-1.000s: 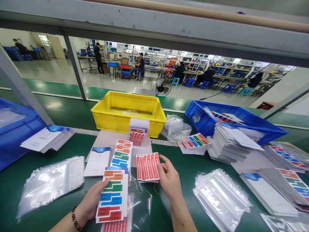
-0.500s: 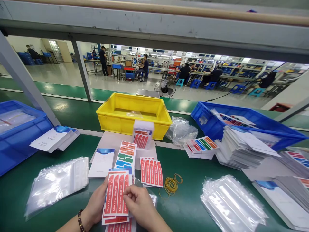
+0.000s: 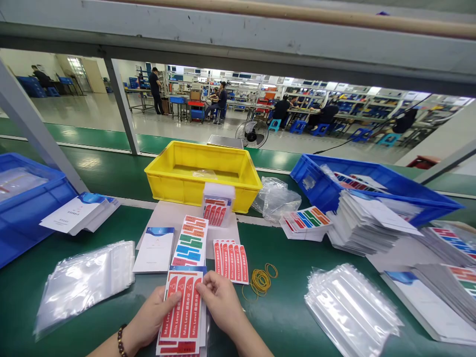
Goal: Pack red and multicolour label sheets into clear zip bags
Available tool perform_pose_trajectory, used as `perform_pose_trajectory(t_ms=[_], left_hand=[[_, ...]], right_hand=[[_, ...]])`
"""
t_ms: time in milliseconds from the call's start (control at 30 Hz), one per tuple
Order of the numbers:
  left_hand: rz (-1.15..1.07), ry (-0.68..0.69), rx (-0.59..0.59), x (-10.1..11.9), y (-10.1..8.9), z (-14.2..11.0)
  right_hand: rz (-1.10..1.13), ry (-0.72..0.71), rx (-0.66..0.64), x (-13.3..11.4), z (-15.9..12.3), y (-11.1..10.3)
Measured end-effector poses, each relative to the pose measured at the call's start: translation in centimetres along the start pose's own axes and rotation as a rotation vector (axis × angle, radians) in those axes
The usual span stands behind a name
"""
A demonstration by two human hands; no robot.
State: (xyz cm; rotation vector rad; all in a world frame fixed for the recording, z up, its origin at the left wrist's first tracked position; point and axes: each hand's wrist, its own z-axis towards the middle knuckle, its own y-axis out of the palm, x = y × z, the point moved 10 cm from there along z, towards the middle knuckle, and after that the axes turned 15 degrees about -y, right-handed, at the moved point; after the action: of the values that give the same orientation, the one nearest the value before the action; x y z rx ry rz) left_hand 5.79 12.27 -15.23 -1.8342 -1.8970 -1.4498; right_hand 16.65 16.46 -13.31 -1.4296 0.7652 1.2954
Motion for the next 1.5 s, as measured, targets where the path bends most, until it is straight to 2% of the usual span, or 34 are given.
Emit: perform_pose_trajectory(t_ms=[133,233,367,400,500,533,567,600,700,733,800,900,1033,1200,1300,1433,1500], left_hand=[[0.033,0.001,-0.004,0.2,0.2,0.0],[0.044,0.005,-0.002,0.2,0.2,0.1],[0.075,0.010,0.010,0.1,0.0,0.1],[0.093,0.011,0.007,0.2,0.1,0.0],[0.243,0.031,-0.014,0.9,0.6,-0.5],[0.332,0.070,0.002,1.5,0.6,-0.8],[0.435,0.118,0.046,2.3,0.5,-1.0],[0.549,0.165,0.122,3.0,0.1,-1.3],[0.879,0.257,0.377,4.8,-1.0,-1.9],[0.970,0.278,0.401,4.9,-0.9,-1.9],[1.110,0.343,0.332,4.7,0.5,-1.9],[1.188,0.387,0.201,3.6,2.1,-1.9],[0.987,0.388,0.187,3.9,1.6,-2.0],[0.785,0.433,0.255,5.2,0.5,-2.3],[0.771,0.412,0.229,5.0,0.7,-2.0],[0.787,0.419,0.179,4.5,1.1,-2.1],[0.801,0.422,0.149,4.4,1.5,-2.1]], right_hand=[[0.008,-0.034,0.091,-0.4,0.1,-1.0],[0.005,-0.030,0.095,-0.3,0.1,-1.1],[0.135,-0.063,0.252,-0.7,-0.2,-2.2],[0.216,-0.064,0.246,-0.7,-0.1,-1.9],[0.434,-0.025,0.038,-0.8,0.2,0.4],[0.464,-0.015,0.006,-0.8,0.3,0.5],[0.476,-0.008,0.035,-0.6,0.5,-0.2],[0.483,-0.004,0.122,-0.3,0.8,-1.5],[0.541,-0.006,0.494,0.9,0.7,-6.0],[0.564,-0.016,0.586,1.1,0.6,-7.0],[0.591,-0.043,0.664,1.0,0.4,-7.7],[0.582,-0.051,0.566,0.5,0.6,-6.2],[0.505,-0.018,0.396,0.5,0.8,-4.7],[0.390,-0.017,0.309,0.4,1.1,-5.0],[0.362,-0.007,0.252,0.2,1.3,-4.7],[0.360,0.017,0.262,0.2,1.2,-5.2],[0.358,0.027,0.228,0.2,1.2,-4.9]])
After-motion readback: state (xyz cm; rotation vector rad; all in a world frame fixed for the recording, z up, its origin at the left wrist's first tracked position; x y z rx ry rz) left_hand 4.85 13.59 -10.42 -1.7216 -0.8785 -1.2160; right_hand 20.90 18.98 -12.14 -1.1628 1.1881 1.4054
